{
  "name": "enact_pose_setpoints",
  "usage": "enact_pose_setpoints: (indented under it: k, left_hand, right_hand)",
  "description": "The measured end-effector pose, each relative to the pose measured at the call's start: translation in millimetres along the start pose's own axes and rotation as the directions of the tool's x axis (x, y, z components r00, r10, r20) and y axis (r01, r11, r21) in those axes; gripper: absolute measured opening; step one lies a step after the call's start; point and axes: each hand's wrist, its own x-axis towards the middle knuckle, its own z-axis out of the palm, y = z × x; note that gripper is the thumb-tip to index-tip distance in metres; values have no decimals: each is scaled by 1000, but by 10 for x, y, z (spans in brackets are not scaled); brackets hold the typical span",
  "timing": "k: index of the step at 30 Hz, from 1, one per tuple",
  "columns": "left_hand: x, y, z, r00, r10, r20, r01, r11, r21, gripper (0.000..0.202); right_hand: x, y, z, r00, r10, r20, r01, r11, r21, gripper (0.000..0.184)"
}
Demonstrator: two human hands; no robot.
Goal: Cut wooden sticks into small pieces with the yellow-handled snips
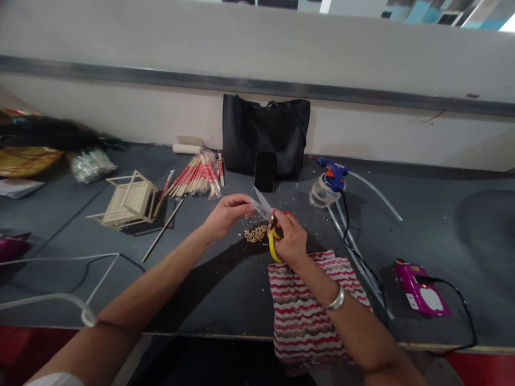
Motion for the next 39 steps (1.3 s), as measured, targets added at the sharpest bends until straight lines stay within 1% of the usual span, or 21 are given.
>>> enact_pose_setpoints:
  k: [2,3,5,8,11,13,16,20,23,26,30,36,39]
  left_hand:
    - [6,-47,106,996,-46,-80,27,973,-228,9]
    - [9,-64,153,993,-59,-104,25,952,-304,10]
    - [6,-85,234,989,-76,-130,17,915,-404,11]
    - [-23,-90,326,985,-113,-134,37,883,-468,13]
    - [-67,-97,385,978,-137,-158,47,880,-473,17]
    - [-91,-110,405,973,-133,-186,35,891,-453,20]
    - [-109,-129,408,971,-112,-213,18,916,-401,19]
    - [-102,-138,386,972,-27,-234,-52,945,-324,17]
    - [-85,-135,369,968,34,-247,-102,959,-266,19]
    - [-77,-137,363,964,69,-257,-132,963,-234,19]
    - [-83,-153,381,959,107,-262,-170,958,-230,17]
    - [-97,-186,425,945,98,-313,-182,951,-252,17]
    - [-95,-183,421,947,67,-313,-156,950,-269,18]
  right_hand:
    - [-10,3,10,1000,-20,-14,20,1000,-22,35]
    - [-13,7,15,1000,-25,-18,24,999,-33,36]
    - [-15,18,19,999,-32,-23,31,998,-48,37]
    - [-18,36,16,999,-34,-29,32,998,-62,38]
    - [-24,51,8,1000,-9,-21,7,995,-97,40]
    - [-27,54,2,1000,2,-27,-5,992,-130,42]
    - [-25,47,-7,999,-13,-47,6,986,-165,42]
    - [-19,28,-16,999,-16,-29,11,982,-186,42]
    - [-19,22,-18,999,-34,-22,30,985,-170,43]
    - [-21,21,-16,998,-53,-32,47,986,-162,42]
    - [-26,11,-12,999,-41,-35,34,984,-177,43]
    - [-32,-5,-15,1000,4,-11,-6,983,-182,45]
    - [-31,0,-9,1000,25,1,-25,986,-165,46]
